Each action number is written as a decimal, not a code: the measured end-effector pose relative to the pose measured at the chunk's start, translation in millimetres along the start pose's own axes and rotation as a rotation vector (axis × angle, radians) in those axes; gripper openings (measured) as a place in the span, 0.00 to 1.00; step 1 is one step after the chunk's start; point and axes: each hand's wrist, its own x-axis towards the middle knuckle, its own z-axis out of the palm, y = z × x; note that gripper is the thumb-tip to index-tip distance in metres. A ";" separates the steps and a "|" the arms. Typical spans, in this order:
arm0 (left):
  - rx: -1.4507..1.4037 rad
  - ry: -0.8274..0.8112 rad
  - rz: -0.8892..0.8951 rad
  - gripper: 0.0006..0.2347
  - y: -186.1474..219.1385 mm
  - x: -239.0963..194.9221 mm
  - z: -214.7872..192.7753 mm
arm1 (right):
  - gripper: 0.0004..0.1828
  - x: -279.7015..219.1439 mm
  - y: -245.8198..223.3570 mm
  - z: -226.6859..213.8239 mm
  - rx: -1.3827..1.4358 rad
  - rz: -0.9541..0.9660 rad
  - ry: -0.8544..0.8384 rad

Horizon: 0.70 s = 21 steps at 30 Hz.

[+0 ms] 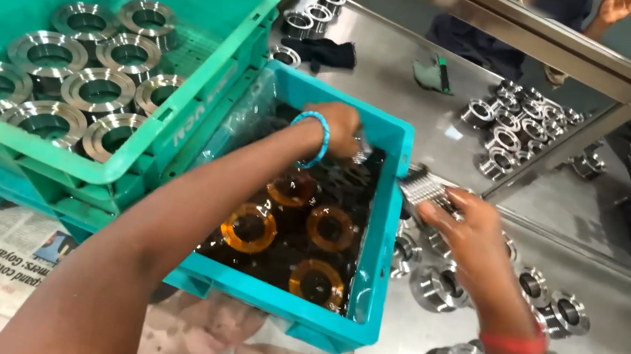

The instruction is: The person picks up metal rings from a green crate, dips them into a liquid-filled blue crate, and places them onto a metal table. They then transfer metal cylinders between green crates, wipe them with a cloth, and continue moving rings from the blue crate to the table.

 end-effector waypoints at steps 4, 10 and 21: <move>0.196 0.002 -0.130 0.17 -61.5 44.3 32.7 | 0.15 85.5 24.8 61.1 -0.373 -0.064 -0.182; 0.460 -0.095 -0.120 0.16 -88.4 60.8 71.0 | 0.21 131.7 60.6 122.0 -1.122 -0.104 -0.266; 0.573 -0.117 -0.022 0.14 -84.7 68.4 92.2 | 0.13 114.3 71.7 99.5 -1.216 -0.265 -0.260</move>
